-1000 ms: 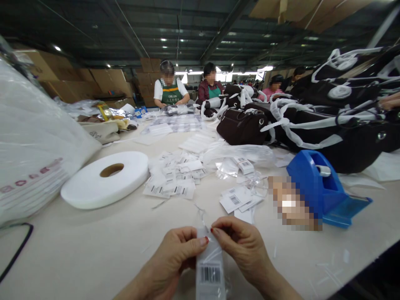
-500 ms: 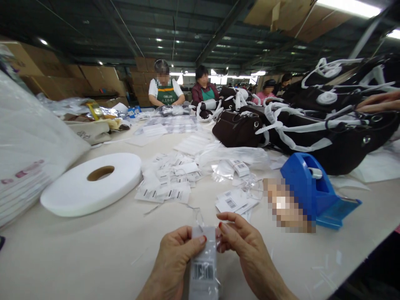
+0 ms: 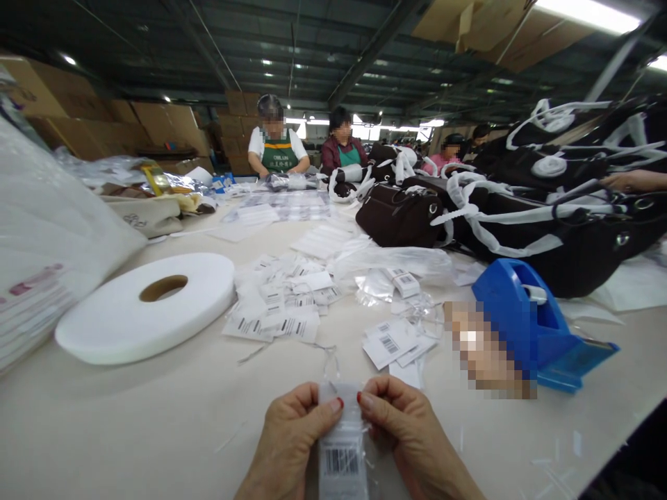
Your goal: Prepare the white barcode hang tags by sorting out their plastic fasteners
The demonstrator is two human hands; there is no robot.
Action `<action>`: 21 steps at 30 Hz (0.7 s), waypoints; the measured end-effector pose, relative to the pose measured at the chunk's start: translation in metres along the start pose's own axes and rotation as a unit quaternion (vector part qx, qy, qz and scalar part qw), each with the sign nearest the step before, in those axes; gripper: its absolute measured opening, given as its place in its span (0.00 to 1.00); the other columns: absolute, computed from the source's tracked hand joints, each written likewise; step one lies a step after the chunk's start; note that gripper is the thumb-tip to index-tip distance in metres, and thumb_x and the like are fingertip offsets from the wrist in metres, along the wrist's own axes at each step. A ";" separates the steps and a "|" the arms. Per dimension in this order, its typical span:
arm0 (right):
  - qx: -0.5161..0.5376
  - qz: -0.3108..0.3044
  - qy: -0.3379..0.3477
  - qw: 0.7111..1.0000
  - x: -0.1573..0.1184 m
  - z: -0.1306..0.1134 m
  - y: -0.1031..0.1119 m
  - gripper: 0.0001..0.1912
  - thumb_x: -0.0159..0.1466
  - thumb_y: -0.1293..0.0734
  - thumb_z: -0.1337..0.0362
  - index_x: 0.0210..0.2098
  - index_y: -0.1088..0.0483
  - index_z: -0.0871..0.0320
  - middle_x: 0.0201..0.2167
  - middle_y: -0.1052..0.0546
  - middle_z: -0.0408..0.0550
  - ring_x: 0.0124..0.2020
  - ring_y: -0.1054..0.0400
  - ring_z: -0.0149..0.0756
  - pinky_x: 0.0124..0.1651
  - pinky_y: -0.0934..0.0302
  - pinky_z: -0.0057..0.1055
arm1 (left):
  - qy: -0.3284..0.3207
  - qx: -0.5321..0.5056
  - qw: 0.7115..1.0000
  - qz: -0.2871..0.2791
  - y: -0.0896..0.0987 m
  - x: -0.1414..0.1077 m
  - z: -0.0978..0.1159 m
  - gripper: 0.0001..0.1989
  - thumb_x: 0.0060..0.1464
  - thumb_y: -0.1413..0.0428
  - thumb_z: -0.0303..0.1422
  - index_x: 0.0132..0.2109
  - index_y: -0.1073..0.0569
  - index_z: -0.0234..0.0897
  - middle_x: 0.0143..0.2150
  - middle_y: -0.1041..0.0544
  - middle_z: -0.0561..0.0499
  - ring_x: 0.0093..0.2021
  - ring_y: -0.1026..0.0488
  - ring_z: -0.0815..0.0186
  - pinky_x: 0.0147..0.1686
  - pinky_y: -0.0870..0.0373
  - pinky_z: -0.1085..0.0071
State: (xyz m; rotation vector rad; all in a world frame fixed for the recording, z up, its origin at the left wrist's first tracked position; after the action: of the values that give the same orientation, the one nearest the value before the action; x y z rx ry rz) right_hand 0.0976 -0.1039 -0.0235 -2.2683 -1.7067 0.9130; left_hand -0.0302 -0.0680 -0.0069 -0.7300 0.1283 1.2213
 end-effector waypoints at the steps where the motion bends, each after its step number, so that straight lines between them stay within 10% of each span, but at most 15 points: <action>1: -0.005 0.000 -0.001 1.000 0.000 0.001 0.000 0.14 0.44 0.25 0.60 0.21 0.32 0.61 0.16 0.32 0.38 0.19 0.42 0.23 0.23 0.50 0.22 | 0.004 -0.004 1.000 -0.001 0.000 0.001 -0.001 0.08 0.38 0.36 0.30 0.23 0.28 0.31 0.19 0.24 0.49 0.19 0.33 0.70 0.22 0.37 0.75; 21: 0.099 -0.049 -0.047 0.993 -0.005 0.006 0.000 0.17 0.42 0.24 0.59 0.20 0.34 0.61 0.14 0.34 0.38 0.16 0.46 0.22 0.21 0.52 0.21 | 0.062 -0.114 0.990 -0.060 -0.009 0.000 -0.011 0.11 0.31 0.32 0.28 0.26 0.24 0.32 0.22 0.23 0.47 0.22 0.29 0.65 0.26 0.34 0.70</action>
State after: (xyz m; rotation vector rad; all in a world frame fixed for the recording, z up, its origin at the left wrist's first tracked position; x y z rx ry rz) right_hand 0.0937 -0.1100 -0.0267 -2.0269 -1.6649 1.1293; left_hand -0.0193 -0.0758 -0.0110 -1.0000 0.0451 1.0852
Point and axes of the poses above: each hand's wrist, its own x-axis towards the middle knuckle, its own y-axis out of the back of the hand, z = x × y, the point moved 1 cm from there along x, towards the middle knuckle
